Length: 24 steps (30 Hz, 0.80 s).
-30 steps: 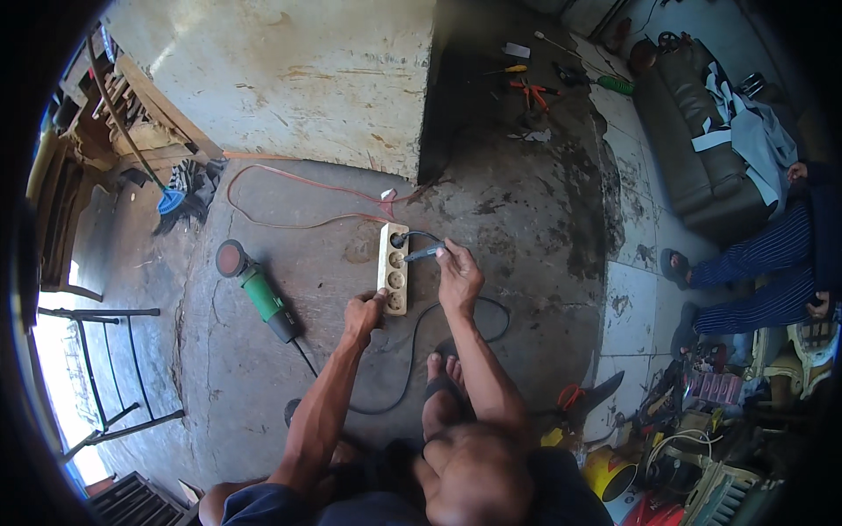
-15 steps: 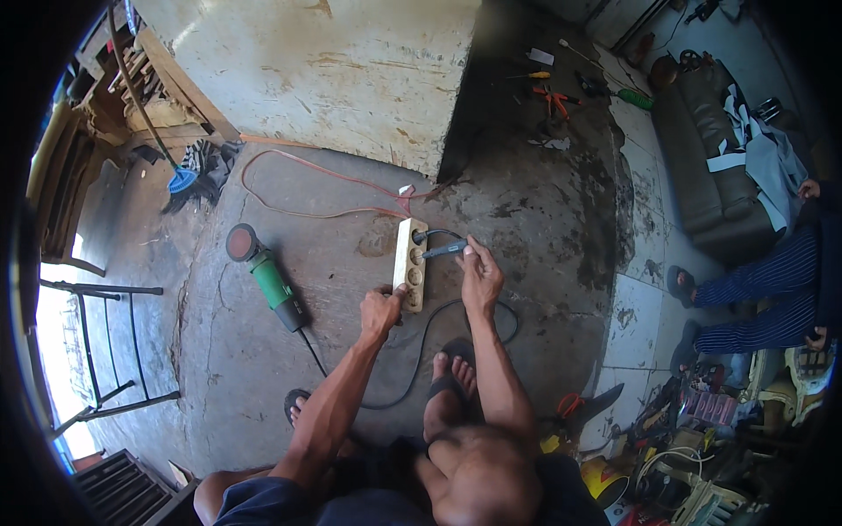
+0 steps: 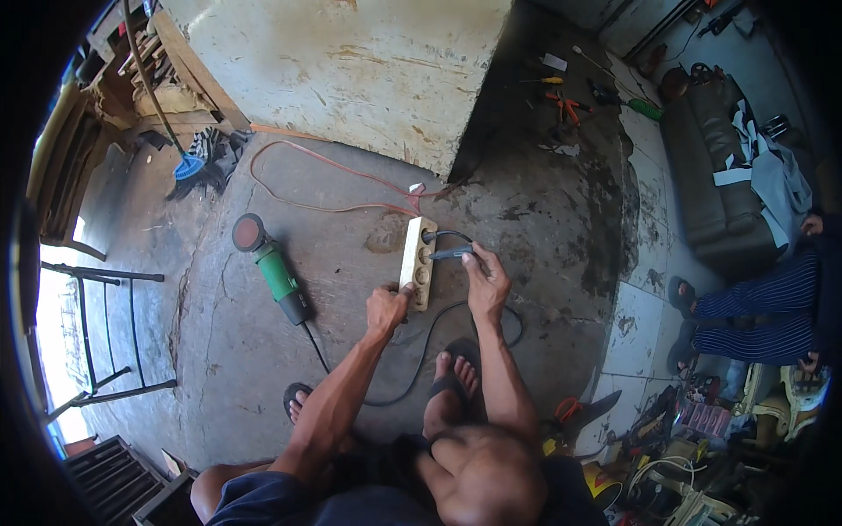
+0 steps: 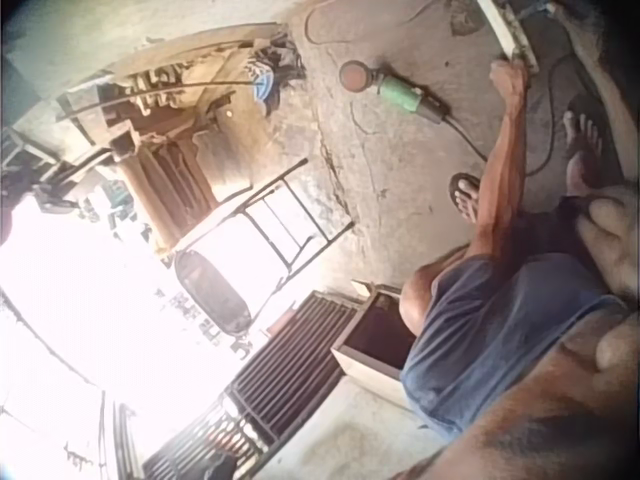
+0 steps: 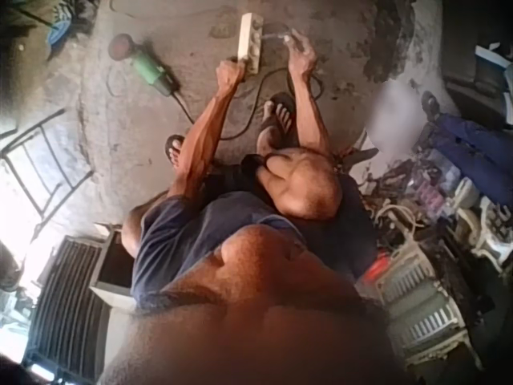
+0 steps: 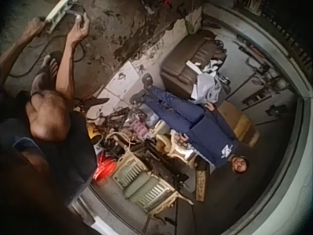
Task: The person uses a screwdriver to work on a power strip and then uses an angle grinder to sand or polish the frame of a folding chair.
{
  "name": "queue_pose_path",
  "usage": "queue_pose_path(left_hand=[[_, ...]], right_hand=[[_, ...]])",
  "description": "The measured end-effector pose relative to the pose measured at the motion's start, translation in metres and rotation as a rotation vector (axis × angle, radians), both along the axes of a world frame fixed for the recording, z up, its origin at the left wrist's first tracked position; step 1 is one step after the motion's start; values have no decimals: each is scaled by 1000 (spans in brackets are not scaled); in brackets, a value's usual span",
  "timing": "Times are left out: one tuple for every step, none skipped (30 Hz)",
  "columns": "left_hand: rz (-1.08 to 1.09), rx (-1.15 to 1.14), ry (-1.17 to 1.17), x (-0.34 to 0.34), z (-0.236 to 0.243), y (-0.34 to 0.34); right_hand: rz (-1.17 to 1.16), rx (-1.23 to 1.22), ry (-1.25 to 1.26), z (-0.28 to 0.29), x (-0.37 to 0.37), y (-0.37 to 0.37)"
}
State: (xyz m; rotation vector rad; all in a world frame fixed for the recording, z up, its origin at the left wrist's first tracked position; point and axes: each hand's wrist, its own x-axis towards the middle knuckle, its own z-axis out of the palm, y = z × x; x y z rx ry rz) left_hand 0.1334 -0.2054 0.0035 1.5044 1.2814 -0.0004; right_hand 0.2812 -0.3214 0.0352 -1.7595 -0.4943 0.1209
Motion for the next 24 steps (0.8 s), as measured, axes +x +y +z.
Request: queue_pose_path(left_hand=[[-4, -3, -1, 1, 5, -1], [-2, -82, -6, 3, 9, -1], [5, -153, -4, 1, 17, 2], [6, -148, 1, -3, 7, 4], [13, -113, -36, -7, -10, 8], [13, -85, -80, -8, -13, 10], [6, -86, -82, -10, -15, 11], [57, -199, -135, -12, -18, 12], [110, -315, -187, -13, -17, 12], [105, -317, -185, -14, -17, 14], [99, -329, -191, -15, -16, 16], [90, -340, -198, -14, -16, 17], [96, -338, -212, -14, -18, 16], [91, -339, -212, -14, -18, 14], [91, -341, -209, -15, -18, 14], [93, -343, -207, -16, -17, 15], [93, -339, -205, -15, -17, 17], [77, -317, -193, -15, -17, 16], [62, -295, -182, -15, -17, 16], [65, -295, -181, -14, -17, 16], [39, -218, -146, -14, -16, 16], [13, -141, -110, -14, -16, 16], [18, -141, -107, -15, -15, 15], [15, -143, -89, -11, -9, 12]], right_hand=[[-4, -3, -1, 3, 1, -3], [-49, 30, 48, 7, 2, -7], [-88, 71, 104, 13, -1, -5], [-88, 75, 109, 20, -3, -5], [-76, 56, 93, 27, -5, -4], [-70, 32, 70, 33, -4, -6], [-77, 32, 68, 36, -6, -8], [-38, -3, 37, 38, -12, -10], [3, -40, 8, 38, -16, -13], [-2, -42, 9, 37, -20, -13], [11, -33, 19, 35, -23, -13], [22, -24, 27, 33, -26, -12], [18, 19, 46, 27, -28, -11], [13, 19, 45, 22, -28, -12], [28, 4, 25, 25, -30, -9], [43, -12, 5, 27, -32, -5], [51, -92, -33, 32, -34, -6], [51, -93, -32, 30, -34, -4], [61, -57, -40, 26, -33, -3], [72, -22, -47, 23, -33, -1], [76, -22, -44, 21, -31, 1], [76, -29, -27, 21, -27, 3], [77, -36, -10, 19, -25, 3], [77, -40, -14, 16, -19, 0]])
